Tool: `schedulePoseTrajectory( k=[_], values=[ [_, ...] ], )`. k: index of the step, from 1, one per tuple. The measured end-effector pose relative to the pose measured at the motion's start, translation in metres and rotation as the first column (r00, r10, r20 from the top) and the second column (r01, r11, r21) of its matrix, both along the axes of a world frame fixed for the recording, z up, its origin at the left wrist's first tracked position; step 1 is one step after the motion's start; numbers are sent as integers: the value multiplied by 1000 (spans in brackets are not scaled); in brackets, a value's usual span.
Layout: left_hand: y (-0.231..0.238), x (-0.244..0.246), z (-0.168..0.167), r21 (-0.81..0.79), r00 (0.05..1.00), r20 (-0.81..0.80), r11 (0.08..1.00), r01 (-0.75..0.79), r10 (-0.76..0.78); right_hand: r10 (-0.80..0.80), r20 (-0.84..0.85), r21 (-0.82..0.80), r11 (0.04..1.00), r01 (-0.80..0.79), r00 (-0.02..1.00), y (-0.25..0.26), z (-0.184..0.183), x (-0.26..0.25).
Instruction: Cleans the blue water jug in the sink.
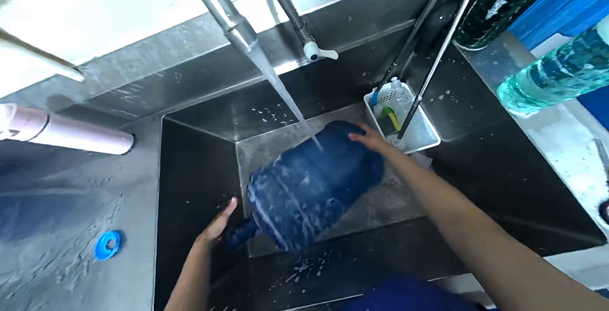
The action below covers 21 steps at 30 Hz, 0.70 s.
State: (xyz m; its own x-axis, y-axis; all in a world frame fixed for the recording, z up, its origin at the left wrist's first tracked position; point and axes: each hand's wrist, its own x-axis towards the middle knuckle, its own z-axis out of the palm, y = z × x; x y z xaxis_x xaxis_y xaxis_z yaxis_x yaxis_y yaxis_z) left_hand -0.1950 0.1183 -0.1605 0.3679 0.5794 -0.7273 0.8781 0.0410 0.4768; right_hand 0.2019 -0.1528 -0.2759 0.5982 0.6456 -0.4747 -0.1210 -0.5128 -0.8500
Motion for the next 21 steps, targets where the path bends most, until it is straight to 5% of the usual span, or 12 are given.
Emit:
schedulePoseTrajectory(
  k=[2,3,5,7,10,12,14,17,19,21],
  values=[
    [-8,-14,25,-62,979,180,994,-90,100,-99,-46,43,994,101,994,-13,-18,20],
    [-13,-1,44,35,955,290,996,-78,65,-132,-58,48,990,134,990,-13,-26,24],
    [-30,41,86,379,909,352,922,78,-221,-140,-36,38,989,141,990,-3,-40,12],
    [-53,96,115,697,793,267,678,233,-547,-53,-56,121,991,59,997,22,-33,-11],
    [-104,185,131,883,571,-14,257,392,-821,130,-234,236,969,-73,964,65,67,-19],
    [-136,235,134,849,529,-160,157,504,-834,277,-78,194,946,-258,958,81,131,-4],
    [-138,275,146,750,583,-235,236,618,-777,409,299,164,868,-469,862,89,147,13],
    [-98,305,159,690,738,-244,422,588,-629,335,610,-53,921,-385,718,89,174,-21],
    [-53,302,159,700,836,-207,520,489,-508,65,712,166,952,-257,699,80,160,-55],
    [-13,283,157,705,901,-127,601,377,-415,-258,656,484,865,-133,709,75,98,-79]
  ],
)
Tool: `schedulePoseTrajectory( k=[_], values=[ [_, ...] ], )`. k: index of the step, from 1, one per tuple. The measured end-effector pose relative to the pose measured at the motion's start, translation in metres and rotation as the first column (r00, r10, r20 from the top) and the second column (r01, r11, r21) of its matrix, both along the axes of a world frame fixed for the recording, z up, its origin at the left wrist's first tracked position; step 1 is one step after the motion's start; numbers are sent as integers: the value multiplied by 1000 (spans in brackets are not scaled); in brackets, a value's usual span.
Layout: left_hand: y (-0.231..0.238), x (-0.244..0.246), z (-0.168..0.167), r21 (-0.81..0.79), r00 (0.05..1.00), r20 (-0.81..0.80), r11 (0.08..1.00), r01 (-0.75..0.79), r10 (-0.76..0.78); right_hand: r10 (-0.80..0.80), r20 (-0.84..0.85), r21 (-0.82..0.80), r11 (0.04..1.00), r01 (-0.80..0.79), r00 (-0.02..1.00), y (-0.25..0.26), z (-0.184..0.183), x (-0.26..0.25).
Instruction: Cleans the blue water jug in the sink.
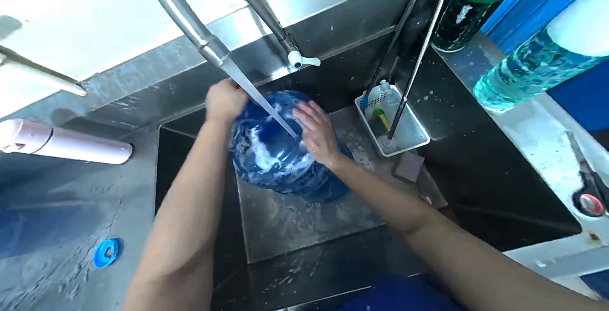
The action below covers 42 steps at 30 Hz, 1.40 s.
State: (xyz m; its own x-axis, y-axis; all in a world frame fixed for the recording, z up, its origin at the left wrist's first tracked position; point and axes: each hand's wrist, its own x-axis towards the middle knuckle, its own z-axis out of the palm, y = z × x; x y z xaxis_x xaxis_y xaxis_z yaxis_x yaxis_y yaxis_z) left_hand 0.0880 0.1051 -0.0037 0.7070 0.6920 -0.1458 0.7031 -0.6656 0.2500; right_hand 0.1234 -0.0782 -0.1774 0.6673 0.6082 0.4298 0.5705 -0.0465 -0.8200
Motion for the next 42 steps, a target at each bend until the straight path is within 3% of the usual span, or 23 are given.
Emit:
schedulePoseTrajectory(
  k=[2,5,7,9,10,12,13,15,16,18,20,21,23,25,27,30,31,33,35,37,38,40,42],
  values=[
    [20,-26,2,-34,994,40,994,-102,103,-59,-303,-73,997,39,951,-16,-81,-9],
    [3,-59,2,-84,989,48,987,-138,143,-163,-664,-352,929,-113,730,-49,-184,3],
    [-53,-66,5,-92,992,-15,988,125,-127,-163,-767,-319,936,-149,621,-43,-161,19],
    [-106,-56,-1,-37,885,-168,900,435,-435,-188,-883,-336,893,-299,429,-25,-50,55],
    [-119,-44,-1,0,840,-247,867,499,-483,-72,-925,-215,909,-357,373,-20,-10,74],
    [-121,-14,4,41,852,-344,900,434,-395,201,-832,-36,910,-413,517,-5,14,95],
    [-114,1,7,57,879,-350,930,364,-323,261,-701,-109,880,-462,664,6,24,103],
    [-91,23,10,87,916,-334,961,264,-222,221,-293,-448,828,-338,930,19,50,87],
    [-80,31,11,98,927,-329,969,226,-183,203,-102,-524,821,-226,974,17,62,60],
    [-58,42,15,91,944,-315,987,134,-99,72,152,-330,944,-18,986,6,59,7],
    [-34,39,13,74,957,-288,996,53,-30,-161,174,142,980,137,971,3,17,-4],
    [-19,30,10,70,965,-263,997,15,4,-180,104,202,967,157,978,0,-14,-1],
    [11,5,7,48,967,-239,996,-77,86,-149,-180,-6,989,150,972,-18,-95,3],
    [22,-22,8,-21,973,-161,985,-173,168,-195,-547,-259,964,57,814,-45,-169,16],
    [2,-44,7,-111,1000,-18,993,-26,24,-251,-786,-341,939,-57,564,-51,-179,27],
    [-70,-47,-1,-10,852,-13,852,524,-524,-260,-926,-320,926,-200,274,-35,-47,69],
    [-91,-37,-3,58,796,-129,797,601,-591,-130,-942,-219,936,-274,308,-32,-10,85],
    [-117,-9,6,83,800,-351,835,545,-487,127,-829,-111,917,-382,545,-13,20,110],
    [-121,20,18,68,843,-437,923,378,-313,217,-485,-355,836,-418,847,11,45,114],
    [-105,39,24,71,900,-400,973,220,-175,166,-103,-537,821,-196,981,15,73,75],
    [-90,44,26,80,916,-381,983,165,-123,100,44,-481,874,-67,994,9,73,49],
    [-49,44,24,88,937,-348,994,72,-37,-107,180,-109,986,128,978,0,31,17],
    [-12,28,16,72,959,-284,997,9,12,-168,16,82,983,166,986,-4,-34,16]
  ],
)
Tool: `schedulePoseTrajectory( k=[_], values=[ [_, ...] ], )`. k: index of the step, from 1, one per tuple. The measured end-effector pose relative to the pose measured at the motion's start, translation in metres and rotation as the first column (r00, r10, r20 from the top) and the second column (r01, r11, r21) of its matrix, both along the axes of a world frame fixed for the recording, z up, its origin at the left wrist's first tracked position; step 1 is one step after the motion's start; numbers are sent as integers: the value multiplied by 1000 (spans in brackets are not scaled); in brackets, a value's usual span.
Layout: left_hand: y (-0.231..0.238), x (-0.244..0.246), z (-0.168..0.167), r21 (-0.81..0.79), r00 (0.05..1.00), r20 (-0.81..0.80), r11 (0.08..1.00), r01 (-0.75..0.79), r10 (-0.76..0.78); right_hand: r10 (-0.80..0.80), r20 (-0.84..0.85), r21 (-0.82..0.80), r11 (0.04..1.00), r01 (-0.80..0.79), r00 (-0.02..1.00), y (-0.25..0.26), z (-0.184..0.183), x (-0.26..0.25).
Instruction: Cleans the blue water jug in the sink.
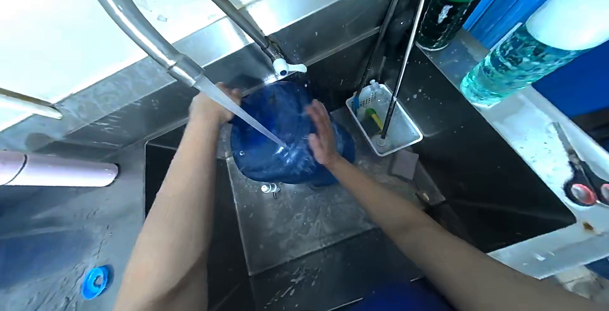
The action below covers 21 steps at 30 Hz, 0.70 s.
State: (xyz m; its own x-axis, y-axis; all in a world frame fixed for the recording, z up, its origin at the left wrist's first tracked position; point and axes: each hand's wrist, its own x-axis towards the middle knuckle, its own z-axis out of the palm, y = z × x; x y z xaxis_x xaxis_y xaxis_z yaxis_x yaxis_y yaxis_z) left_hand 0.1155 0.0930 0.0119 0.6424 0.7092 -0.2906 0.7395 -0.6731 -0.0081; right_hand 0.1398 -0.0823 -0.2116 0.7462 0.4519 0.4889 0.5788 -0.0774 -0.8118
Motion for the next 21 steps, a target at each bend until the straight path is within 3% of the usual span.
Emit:
schedulePoseTrajectory(
  k=[2,3,5,6,7,8,9,11,12,13,14,15,17,18,19,20,21],
  values=[
    [17,-24,-4,-29,993,115,999,-14,17,-3,-353,-39,999,-12,936,-11,-60,7],
    [12,-38,-7,-72,977,215,997,27,-11,-17,-544,-115,992,-54,839,-23,-86,11],
    [-26,-65,-15,-78,858,428,934,349,-285,-99,-817,-195,975,-110,568,-46,-109,21],
    [-49,-69,-20,-14,764,439,847,532,-472,-143,-890,-221,966,-137,432,-49,-86,31],
    [-75,-66,-26,44,710,350,768,639,-611,-168,-935,-236,952,-193,314,-52,-45,44],
    [-101,-59,-29,60,716,228,743,666,-660,-154,-965,-207,944,-255,214,-56,-1,58],
    [-121,-46,-28,55,761,121,770,636,-638,-53,-973,-122,946,-301,226,-58,26,70],
    [-139,-11,-15,10,895,-31,896,445,-444,197,-886,11,913,-407,419,-44,42,95],
    [-138,5,-7,3,936,-85,939,343,-341,252,-780,-70,875,-480,573,-30,53,102],
    [-133,18,1,1,960,-126,967,253,-251,257,-619,-264,822,-505,742,-16,72,99],
    [-125,25,8,-1,972,-153,983,181,-179,253,-405,-461,774,-435,879,-5,90,84],
    [-114,27,12,7,976,-170,990,142,-139,259,-192,-548,772,-323,947,-1,102,57],
    [-78,17,10,49,985,-155,995,85,-76,192,57,-389,908,-156,980,-8,92,10],
    [-56,9,8,45,991,-132,999,11,-5,153,56,-249,959,-135,987,-12,71,2],
    [-36,-4,4,27,992,-100,997,-72,74,156,-62,-185,969,-165,986,-20,41,3],
    [-19,-23,0,0,987,-53,989,-150,150,156,-293,-186,958,-217,943,-31,2,8],
    [-3,-47,-5,-25,974,1,974,-227,227,107,-559,-169,956,-240,822,-41,-42,16]
  ],
)
